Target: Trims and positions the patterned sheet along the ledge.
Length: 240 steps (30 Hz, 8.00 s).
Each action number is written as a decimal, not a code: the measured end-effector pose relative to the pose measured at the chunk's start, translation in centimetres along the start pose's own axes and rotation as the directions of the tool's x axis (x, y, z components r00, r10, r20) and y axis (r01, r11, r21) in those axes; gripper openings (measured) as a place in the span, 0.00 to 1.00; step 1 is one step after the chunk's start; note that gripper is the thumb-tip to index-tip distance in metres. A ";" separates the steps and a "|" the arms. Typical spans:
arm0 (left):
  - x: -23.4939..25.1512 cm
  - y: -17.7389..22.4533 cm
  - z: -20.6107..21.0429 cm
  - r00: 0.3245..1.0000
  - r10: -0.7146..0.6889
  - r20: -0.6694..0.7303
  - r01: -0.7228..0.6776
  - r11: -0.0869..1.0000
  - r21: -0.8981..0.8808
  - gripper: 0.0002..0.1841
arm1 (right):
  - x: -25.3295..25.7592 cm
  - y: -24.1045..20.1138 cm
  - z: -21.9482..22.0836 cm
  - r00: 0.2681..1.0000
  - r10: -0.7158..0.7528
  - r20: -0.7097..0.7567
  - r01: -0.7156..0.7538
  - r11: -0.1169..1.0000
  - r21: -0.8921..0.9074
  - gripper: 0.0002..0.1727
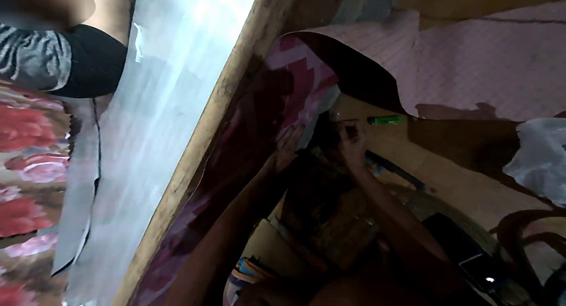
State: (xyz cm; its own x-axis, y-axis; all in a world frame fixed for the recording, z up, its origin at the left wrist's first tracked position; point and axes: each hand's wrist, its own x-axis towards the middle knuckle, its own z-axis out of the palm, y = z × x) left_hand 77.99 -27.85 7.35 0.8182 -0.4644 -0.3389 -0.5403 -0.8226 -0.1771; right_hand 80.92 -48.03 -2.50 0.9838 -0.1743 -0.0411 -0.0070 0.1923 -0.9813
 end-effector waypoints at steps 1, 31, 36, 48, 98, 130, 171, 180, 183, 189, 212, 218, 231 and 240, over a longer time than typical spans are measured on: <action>0.1 0.0 0.0 1.000 0.016 -0.015 -0.016 1.000 0.023 0.33 | 0.0 -0.2 0.0 1.000 -0.011 0.005 0.011 1.000 0.008 0.08; 4.7 1.0 -2.9 0.970 -0.052 0.236 0.084 0.988 -0.127 0.42 | 0.4 -2.8 -1.2 0.994 -0.104 0.017 0.102 0.988 0.112 0.07; 6.2 1.0 -1.8 0.972 -0.038 0.230 0.072 0.988 -0.138 0.43 | 0.6 -2.3 -2.2 0.994 -0.112 0.020 0.109 0.988 0.109 0.07; 8.9 1.3 0.4 0.976 0.067 0.205 -0.046 0.993 -0.106 0.43 | -1.1 -3.3 -5.6 0.988 -0.084 0.133 0.087 0.996 -0.015 0.10; 14.2 0.2 -5.3 0.989 -0.112 0.097 0.075 0.942 0.327 0.31 | -1.9 -4.7 -8.2 0.988 -0.035 0.150 0.033 0.999 0.013 0.06; 13.7 0.3 -4.6 0.996 -0.085 -0.011 0.084 0.936 0.343 0.29 | -2.7 -1.3 -9.9 0.961 0.147 0.235 -0.078 0.957 -0.279 0.10; 4.1 18.8 -2.2 0.621 -0.751 0.223 0.048 -0.248 -0.968 0.12 | -4.7 -3.7 -8.2 0.904 0.356 0.234 -0.395 0.907 0.145 0.05; 5.6 20.0 -2.0 0.509 -0.785 0.354 0.042 -0.388 -0.921 0.11 | -4.8 -2.4 -8.0 0.954 0.226 0.196 -0.242 0.969 0.059 0.05; 5.7 19.5 -2.8 0.471 -0.796 0.381 0.073 -0.395 -0.916 0.10 | -4.6 -3.0 -8.0 0.944 0.228 0.238 -0.237 0.971 0.011 0.07; 5.3 18.2 -2.1 0.440 -0.833 0.335 0.071 -0.339 -0.938 0.10 | -5.4 -3.5 -7.0 0.925 0.257 0.281 -0.278 0.960 0.035 0.10; 10.9 10.0 -2.9 0.662 -0.724 0.193 -0.097 -0.338 -0.936 0.09 | 5.9 0.5 -9.9 0.892 0.076 0.445 0.420 0.217 -0.881 0.18; 12.8 9.3 -4.3 0.653 -0.731 0.196 -0.115 -0.352 -0.929 0.07 | 6.1 -1.2 -8.8 0.950 -0.001 0.313 0.257 0.571 -0.780 0.15; 16.9 5.9 -5.1 0.682 -0.728 0.074 -0.082 -0.176 -0.981 0.09 | 9.6 -4.0 -5.2 0.886 0.450 0.108 -0.370 0.829 -0.419 0.15; 18.3 5.3 -6.1 0.684 -0.729 0.000 -0.134 -0.126 -0.983 0.07 | 10.6 -3.8 -3.7 0.837 0.546 0.032 -0.500 0.789 -0.357 0.20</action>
State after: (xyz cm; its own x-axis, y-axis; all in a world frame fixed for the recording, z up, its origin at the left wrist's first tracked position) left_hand 91.28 -42.68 5.87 0.9539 0.2818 -0.1029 0.1514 -0.1561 0.9761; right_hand 90.69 -54.19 0.12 0.8257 -0.0099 -0.5640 -0.5617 -0.1063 -0.8205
